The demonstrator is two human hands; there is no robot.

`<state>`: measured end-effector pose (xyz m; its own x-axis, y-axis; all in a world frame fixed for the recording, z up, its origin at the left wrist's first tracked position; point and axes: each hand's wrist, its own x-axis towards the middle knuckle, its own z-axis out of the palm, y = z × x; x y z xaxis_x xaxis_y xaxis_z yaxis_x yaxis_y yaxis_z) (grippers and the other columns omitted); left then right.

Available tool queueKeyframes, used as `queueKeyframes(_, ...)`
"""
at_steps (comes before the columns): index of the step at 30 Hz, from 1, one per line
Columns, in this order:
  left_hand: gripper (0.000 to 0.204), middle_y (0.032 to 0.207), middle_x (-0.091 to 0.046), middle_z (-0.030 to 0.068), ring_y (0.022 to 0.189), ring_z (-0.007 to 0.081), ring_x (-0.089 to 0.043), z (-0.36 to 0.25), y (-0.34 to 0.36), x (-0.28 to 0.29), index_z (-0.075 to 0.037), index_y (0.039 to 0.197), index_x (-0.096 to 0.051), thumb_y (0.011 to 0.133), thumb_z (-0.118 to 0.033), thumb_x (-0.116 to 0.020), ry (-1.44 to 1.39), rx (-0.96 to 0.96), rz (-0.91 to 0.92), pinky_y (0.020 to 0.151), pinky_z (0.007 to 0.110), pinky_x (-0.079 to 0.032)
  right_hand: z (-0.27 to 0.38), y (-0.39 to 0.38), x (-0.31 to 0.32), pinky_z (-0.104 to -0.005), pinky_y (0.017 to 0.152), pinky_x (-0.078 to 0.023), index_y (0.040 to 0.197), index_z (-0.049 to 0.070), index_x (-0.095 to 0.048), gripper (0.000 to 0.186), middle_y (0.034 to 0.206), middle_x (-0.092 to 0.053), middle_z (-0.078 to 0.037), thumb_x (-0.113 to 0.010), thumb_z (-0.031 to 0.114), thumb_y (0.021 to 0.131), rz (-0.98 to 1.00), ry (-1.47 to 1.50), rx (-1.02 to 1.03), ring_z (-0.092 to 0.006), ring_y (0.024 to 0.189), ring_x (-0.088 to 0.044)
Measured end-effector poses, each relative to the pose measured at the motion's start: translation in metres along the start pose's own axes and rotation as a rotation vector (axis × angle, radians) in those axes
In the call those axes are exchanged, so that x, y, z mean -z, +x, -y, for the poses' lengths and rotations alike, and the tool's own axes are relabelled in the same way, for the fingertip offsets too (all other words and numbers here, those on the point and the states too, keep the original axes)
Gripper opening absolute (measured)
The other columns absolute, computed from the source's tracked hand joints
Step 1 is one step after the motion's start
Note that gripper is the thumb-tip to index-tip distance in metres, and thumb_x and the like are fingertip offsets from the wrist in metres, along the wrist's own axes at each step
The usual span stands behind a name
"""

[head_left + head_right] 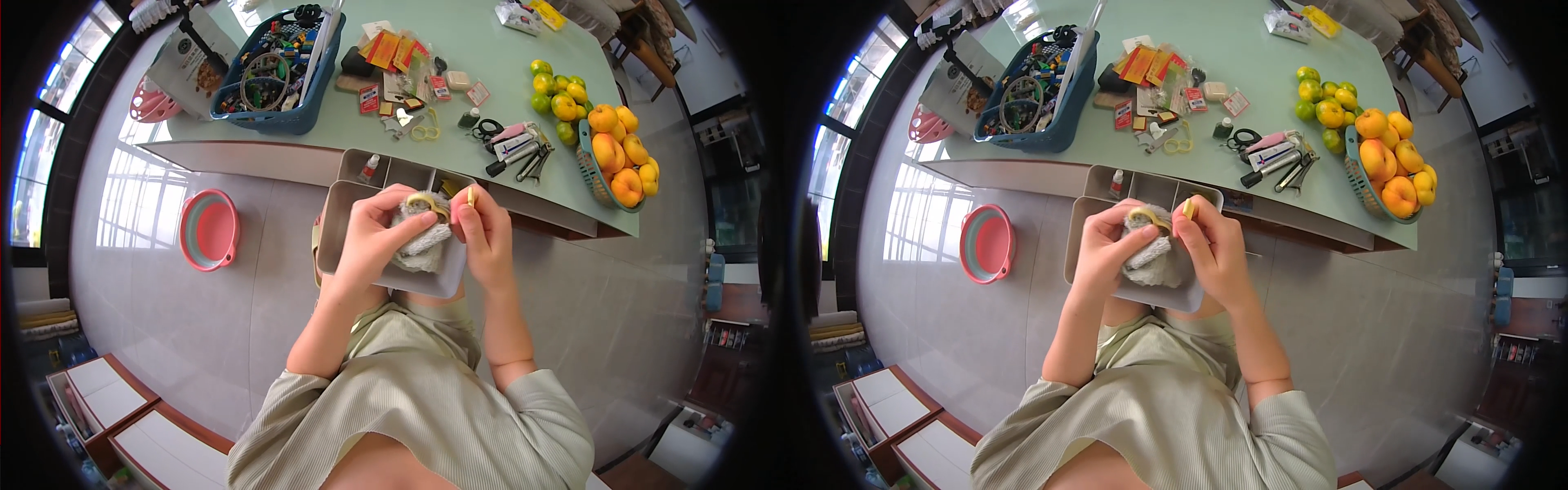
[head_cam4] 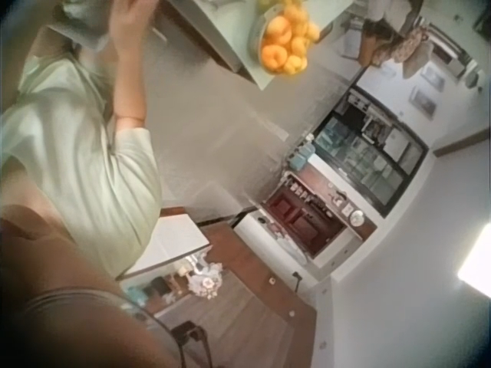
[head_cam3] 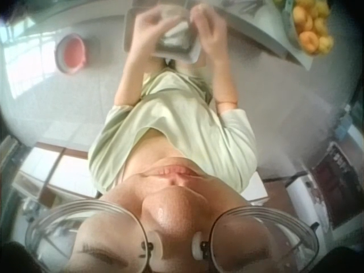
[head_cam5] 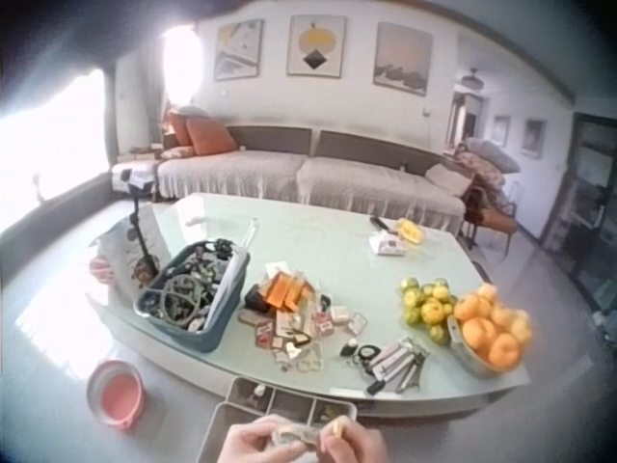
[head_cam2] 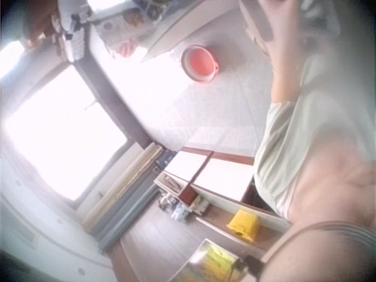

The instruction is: The person wets a cloth in a basin and then uses it to wipe the interior and exterior surfaces of a storage box. They also wipe several small items including a tube, a pair of scissors, and other small containers before placing them back into the box.

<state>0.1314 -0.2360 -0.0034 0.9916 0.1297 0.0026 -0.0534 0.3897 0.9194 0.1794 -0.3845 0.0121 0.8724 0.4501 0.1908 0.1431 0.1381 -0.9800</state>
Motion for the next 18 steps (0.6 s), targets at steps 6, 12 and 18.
queueKeyframes(6, 0.012, 0.082, -0.057, 0.0066, 0.076, 0.012, -0.053, -0.011, -0.001, 0.008, 0.005, 0.077, -0.062, 0.07, -0.001, -0.069, 0.4, -0.127, 0.048, 0.067, 0.023, -0.042, 0.016, 0.004, 0.014, -0.0215, 0.046, -0.025, 0.075, 0.002, -0.047, 0.021, 0.057, -0.039, 0.001, -0.051, 0.017, 0.089, 0.155, -0.221, -0.061, -0.0047, 0.052, -0.029)
queueKeyframes(12, 0.011, 0.079, -0.056, 0.0047, 0.074, 0.0108, -0.052, -0.009, -0.005, 0.007, 0.005, 0.078, -0.061, 0.074, -0.004, -0.066, 0.396, -0.109, 0.08, 0.065, 0.023, -0.041, 0.016, 0.016, 0.019, -0.0221, 0.045, -0.025, 0.075, 0.003, -0.046, 0.022, 0.056, -0.039, 0.001, -0.051, 0.019, 0.09, 0.37, -0.238, -0.165, -0.0039, 0.052, -0.029)
queueKeyframes(18, 0.013, 0.078, -0.06, 0.0057, 0.071, 0.0074, -0.056, 0.004, -0.002, -0.001, 0.002, 0.089, -0.057, 0.086, -0.01, -0.057, -0.334, -0.069, -0.207, 0.064, 0.02, -0.045, -0.009, -0.001, -0.027, -0.0193, 0.05, -0.033, 0.081, 0.004, -0.048, 0.022, 0.064, -0.047, 0.0, -0.042, 0.02, 0.095, 0.041, 0.05, 0.027, -0.0052, 0.054, -0.04)
